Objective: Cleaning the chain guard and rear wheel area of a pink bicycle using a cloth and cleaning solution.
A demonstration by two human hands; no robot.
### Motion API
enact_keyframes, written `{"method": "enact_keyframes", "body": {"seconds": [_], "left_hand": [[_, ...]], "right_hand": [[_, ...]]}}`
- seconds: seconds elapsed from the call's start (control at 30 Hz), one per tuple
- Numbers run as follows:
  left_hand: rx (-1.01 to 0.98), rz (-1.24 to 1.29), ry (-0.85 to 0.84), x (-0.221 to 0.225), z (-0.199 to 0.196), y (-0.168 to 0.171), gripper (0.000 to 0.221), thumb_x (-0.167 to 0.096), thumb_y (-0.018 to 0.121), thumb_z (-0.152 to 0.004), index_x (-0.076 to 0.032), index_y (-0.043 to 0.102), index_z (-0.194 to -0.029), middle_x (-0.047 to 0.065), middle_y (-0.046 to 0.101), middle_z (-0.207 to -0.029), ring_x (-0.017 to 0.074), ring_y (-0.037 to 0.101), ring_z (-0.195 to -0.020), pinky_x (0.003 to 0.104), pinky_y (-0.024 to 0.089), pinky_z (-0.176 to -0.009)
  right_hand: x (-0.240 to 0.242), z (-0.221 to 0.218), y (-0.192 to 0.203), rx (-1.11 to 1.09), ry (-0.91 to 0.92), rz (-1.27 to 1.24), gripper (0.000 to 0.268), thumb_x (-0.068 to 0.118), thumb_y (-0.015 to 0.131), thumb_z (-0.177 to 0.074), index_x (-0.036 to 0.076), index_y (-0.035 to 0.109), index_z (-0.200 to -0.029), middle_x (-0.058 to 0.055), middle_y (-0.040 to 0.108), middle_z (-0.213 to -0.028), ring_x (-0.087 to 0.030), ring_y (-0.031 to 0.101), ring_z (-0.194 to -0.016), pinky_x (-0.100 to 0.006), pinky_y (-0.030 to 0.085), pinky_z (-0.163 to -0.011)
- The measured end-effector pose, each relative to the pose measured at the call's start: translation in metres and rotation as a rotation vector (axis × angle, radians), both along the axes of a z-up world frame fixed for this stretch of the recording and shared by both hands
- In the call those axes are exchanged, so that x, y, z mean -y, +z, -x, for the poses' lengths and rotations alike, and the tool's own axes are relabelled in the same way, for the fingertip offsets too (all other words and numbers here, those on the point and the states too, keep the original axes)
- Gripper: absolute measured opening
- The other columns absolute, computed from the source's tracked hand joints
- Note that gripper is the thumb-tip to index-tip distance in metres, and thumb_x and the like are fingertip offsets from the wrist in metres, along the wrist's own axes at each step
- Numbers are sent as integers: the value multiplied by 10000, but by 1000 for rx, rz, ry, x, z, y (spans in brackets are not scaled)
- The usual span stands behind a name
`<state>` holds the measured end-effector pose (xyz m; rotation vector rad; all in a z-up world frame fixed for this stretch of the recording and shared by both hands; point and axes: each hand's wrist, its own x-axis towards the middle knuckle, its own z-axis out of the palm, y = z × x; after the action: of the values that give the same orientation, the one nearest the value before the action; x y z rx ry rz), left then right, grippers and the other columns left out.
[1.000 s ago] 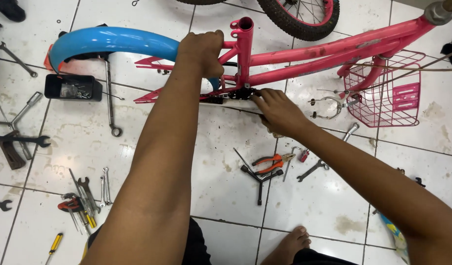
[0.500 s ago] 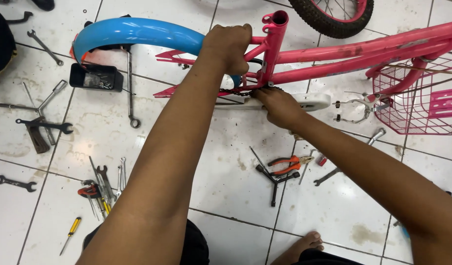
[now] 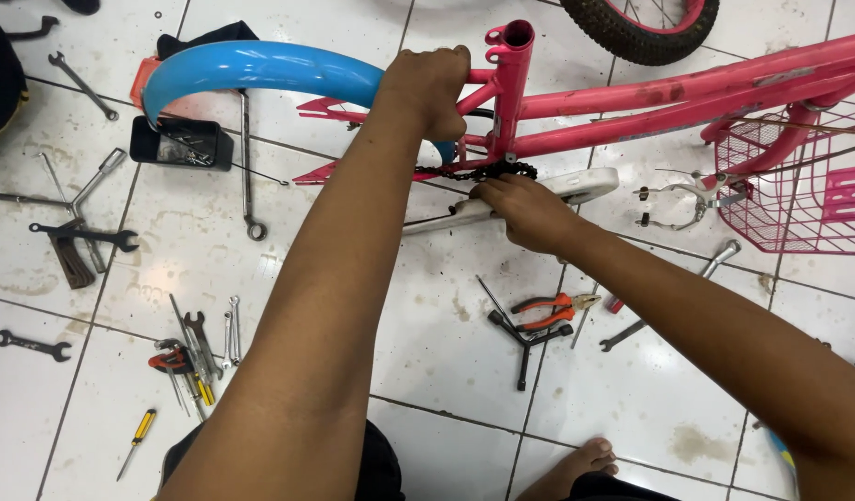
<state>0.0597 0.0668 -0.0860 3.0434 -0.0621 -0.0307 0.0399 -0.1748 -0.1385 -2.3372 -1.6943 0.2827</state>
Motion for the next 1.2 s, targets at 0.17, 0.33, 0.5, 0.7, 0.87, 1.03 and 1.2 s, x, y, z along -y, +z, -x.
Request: {"method": "enact_keyframes", "body": {"seconds": [0.17, 0.33, 0.5, 0.7, 0.87, 1.03, 1.2], "left_hand": [[-112, 35, -4, -4, 8, -9, 396, -80, 757, -604, -64, 626, -977, 71, 711, -737, 306, 703, -658, 405, 555, -710], [-163, 105, 55, -7, 8, -8, 450, -80, 773, -629, -63, 601, -1044, 84, 718, -823, 316, 715, -733, 428, 562, -786], [-163, 30, 63, -7, 1, -13, 638, -78, 829, -604, -40, 558, -1180, 114, 725, -939, 313, 721, -799, 425, 575, -759], [-225, 24, 60, -18, 5, -7, 729, -210, 928, -596, -92, 567, -1219, 76, 727, -989, 296, 707, -897, 446, 560, -807], [-228, 133, 54, -26, 17, 0, 676, -206, 986, -565, -168, 661, -1157, 14, 762, -964, 251, 717, -919, 438, 546, -833], [-348, 172, 82, -22, 22, 10, 682, -173, 970, -576, -149, 665, -1185, 46, 752, -988, 280, 696, -925, 426, 546, -835], [-352, 217, 78, -26, 20, 4, 671, -177, 907, -655, -96, 670, -1278, 97, 761, -1130, 362, 702, -1115, 571, 564, -954]], "right_hand": [[-5, -5, 9, -176, -118, -1, 438, -62, 665, -806, 27, 583, -1227, -157, 697, -1131, -341, 667, -1002, -458, 538, -846], [0, -8, -3, -205, -162, 29, 466, -128, 602, -777, 6, 597, -1223, -168, 689, -1150, -344, 642, -1018, -446, 533, -867], [12, -1, -7, -213, -147, 71, 435, -29, 632, -857, 33, 586, -1285, -146, 685, -1176, -331, 650, -1021, -449, 530, -865], [16, -2, -8, -122, -134, 67, 418, 31, 671, -857, 14, 594, -1267, -168, 689, -1140, -346, 655, -996, -455, 531, -880], [17, -6, -12, 88, -87, 78, 521, 143, 711, -805, 27, 576, -1295, -151, 656, -1192, -321, 598, -1107, -445, 450, -985], [8, 11, 61, 152, -108, -100, 406, 220, 700, -881, 35, 612, -1231, -129, 651, -1143, -302, 572, -1085, -425, 464, -955], [66, -66, 71, 420, -344, -641, 283, 91, 772, -909, 150, 551, -743, -6, 513, -664, -280, 563, -730, -404, 461, -767]]}}
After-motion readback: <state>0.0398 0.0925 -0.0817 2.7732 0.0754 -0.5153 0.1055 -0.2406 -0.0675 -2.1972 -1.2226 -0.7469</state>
